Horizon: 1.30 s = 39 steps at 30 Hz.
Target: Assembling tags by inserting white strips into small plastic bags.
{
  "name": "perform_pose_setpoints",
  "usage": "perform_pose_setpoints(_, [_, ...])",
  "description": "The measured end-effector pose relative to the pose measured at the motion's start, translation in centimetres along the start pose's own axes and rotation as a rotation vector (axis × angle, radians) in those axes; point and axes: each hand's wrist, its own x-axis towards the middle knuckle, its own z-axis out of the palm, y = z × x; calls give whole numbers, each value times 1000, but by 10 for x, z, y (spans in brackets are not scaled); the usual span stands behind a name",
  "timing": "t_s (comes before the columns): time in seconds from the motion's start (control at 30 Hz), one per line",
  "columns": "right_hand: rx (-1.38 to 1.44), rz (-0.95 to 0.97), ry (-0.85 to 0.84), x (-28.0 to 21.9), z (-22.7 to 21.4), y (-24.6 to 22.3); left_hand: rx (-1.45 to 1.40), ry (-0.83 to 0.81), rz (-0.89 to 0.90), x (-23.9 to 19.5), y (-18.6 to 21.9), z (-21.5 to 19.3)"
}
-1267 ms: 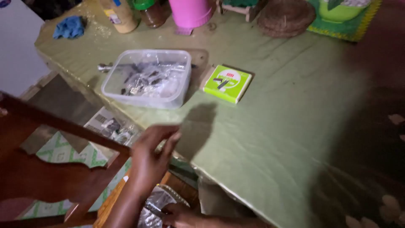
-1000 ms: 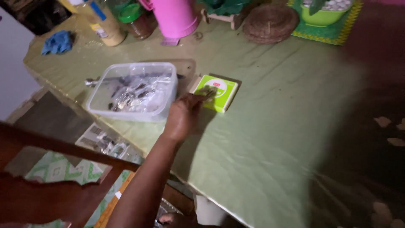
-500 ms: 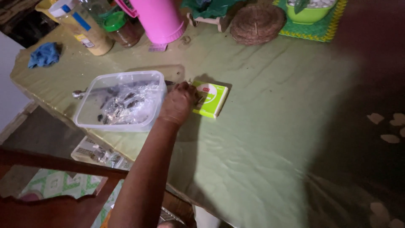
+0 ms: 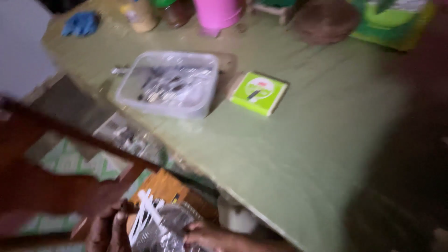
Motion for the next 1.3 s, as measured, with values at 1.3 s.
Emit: perform_pose_setpoints(1.3, [-26,356,-384,-78,122,-85,405,-76,193,-145,-1,-216])
